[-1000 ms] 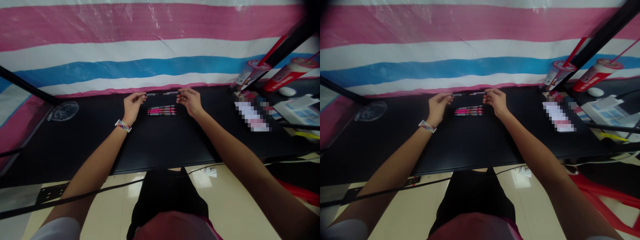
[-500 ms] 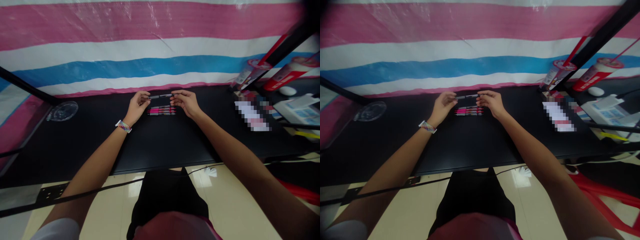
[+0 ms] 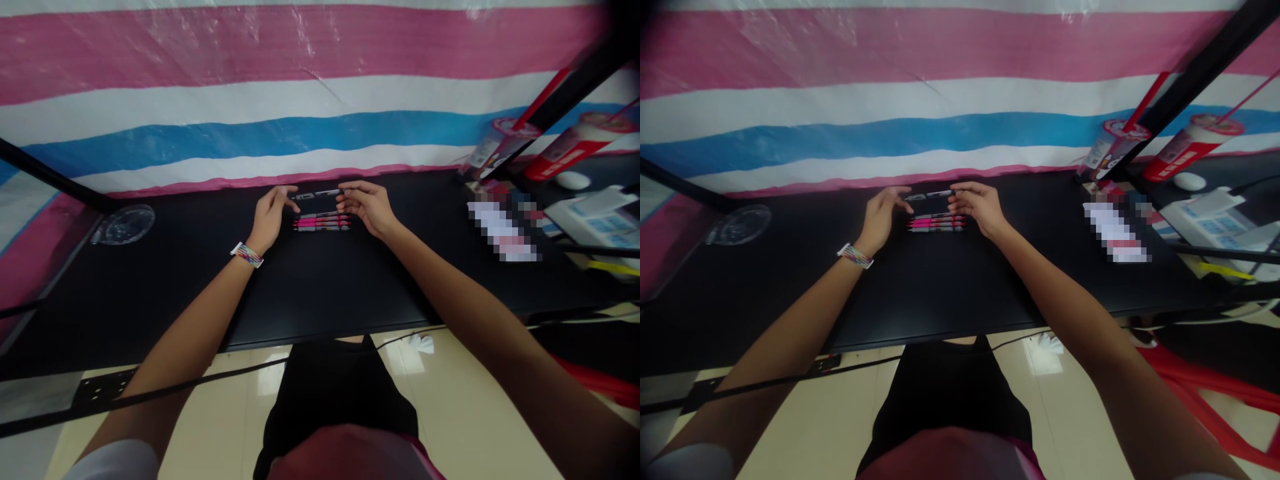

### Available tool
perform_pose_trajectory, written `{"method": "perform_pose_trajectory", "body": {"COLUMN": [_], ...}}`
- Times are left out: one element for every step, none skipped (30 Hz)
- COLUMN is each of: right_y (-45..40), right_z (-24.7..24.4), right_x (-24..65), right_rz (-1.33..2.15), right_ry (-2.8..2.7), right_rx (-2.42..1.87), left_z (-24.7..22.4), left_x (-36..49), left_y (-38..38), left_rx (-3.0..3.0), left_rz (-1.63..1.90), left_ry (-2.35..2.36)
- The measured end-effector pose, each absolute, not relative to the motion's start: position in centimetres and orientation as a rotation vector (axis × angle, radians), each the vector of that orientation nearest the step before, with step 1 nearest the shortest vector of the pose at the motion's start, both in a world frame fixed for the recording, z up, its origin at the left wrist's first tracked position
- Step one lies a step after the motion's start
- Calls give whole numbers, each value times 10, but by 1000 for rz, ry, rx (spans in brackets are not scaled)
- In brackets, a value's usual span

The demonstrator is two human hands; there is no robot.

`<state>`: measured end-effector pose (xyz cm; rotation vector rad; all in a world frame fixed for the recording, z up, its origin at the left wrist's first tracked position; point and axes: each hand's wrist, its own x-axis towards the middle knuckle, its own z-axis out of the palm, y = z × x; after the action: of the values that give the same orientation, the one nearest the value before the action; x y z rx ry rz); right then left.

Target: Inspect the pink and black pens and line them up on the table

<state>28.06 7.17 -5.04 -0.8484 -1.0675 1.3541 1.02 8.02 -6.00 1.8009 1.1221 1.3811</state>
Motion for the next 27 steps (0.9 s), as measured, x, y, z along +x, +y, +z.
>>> {"method": "perform_pose_trajectory", "body": {"right_y": [72, 72, 73, 73, 73, 74, 74, 74, 74, 74, 74, 73, 73, 72, 72, 72, 71, 71, 71, 72, 72, 72, 73, 73, 73, 72, 72], "right_z": [-51, -52, -53, -54, -55, -55, -56, -56, -56, -55, -55, -54, -54, -53, -53, -52, -52, -51, -51, -52, -52, -52, -52, -52, -52, -51, -49], "right_x": [280, 280, 280, 280, 279, 279, 279, 279, 279, 279, 279, 279, 278, 278, 278, 278, 277, 277, 277, 277, 277, 277, 277, 277, 277, 277, 277], "right_rz": [1355, 1356, 1355, 1353, 1352, 1350, 1346, 1342, 1340, 1339, 1338, 1339, 1342, 1344, 1344, 1343, 1341, 1338, 1333, 1329, 1328, 1329, 1330, 1333, 1340, 1353, 1377], "right_ry": [-1072, -1077, -1079, -1078, -1077, -1077, -1077, -1079, -1081, -1083, -1081, -1077, -1073, -1070, -1069, -1069, -1068, -1066, -1062, -1058, -1053, -1049, -1046, -1044, -1040, -1031, -1014], "right_rx": [-852, -854, -853, -850, -848, -848, -851, -856, -860, -865, -866, -864, -859, -855, -854, -860, -871, -889, -907, -922, -931, -932, -927, -918, -906, -891, -873], "left_z": [-60, -59, -59, -60, -60, -61, -62, -63, -64, -65, -65, -65, -65, -64, -63, -63, -62, -62, -62, -62, -62, -63, -63, -63, -63, -62, -62], "left_x": [11, 11, 11, 11, 11, 11, 11, 10, 10, 11, 11, 12, 12, 13, 13, 13, 12, 12, 12, 12, 12, 12, 12, 13, 13, 14, 14], "left_y": [79, 79, 79, 79, 80, 82, 83, 84, 85, 85, 85, 84, 84, 83, 82, 82, 81, 81, 81, 81, 81, 81, 81, 80, 80, 79, 79], "left_rx": [1779, 1769, 1767, 1770, 1777, 1786, 1794, 1800, 1798, 1786, 1762, 1737, 1726, 1733, 1757, 1790, 1823, 1846, 1852, 1848, 1845, 1846, 1850, 1855, 1857, 1856, 1852], "left_rz": [1363, 1341, 1332, 1335, 1346, 1359, 1373, 1383, 1390, 1395, 1404, 1406, 1395, 1372, 1349, 1333, 1330, 1338, 1356, 1378, 1394, 1407, 1416, 1421, 1425, 1426, 1427], "left_ry": [1133, 1137, 1131, 1113, 1086, 1058, 1034, 1019, 1016, 1029, 1055, 1086, 1116, 1141, 1155, 1157, 1149, 1136, 1123, 1116, 1116, 1122, 1134, 1147, 1156, 1158, 1154]}}
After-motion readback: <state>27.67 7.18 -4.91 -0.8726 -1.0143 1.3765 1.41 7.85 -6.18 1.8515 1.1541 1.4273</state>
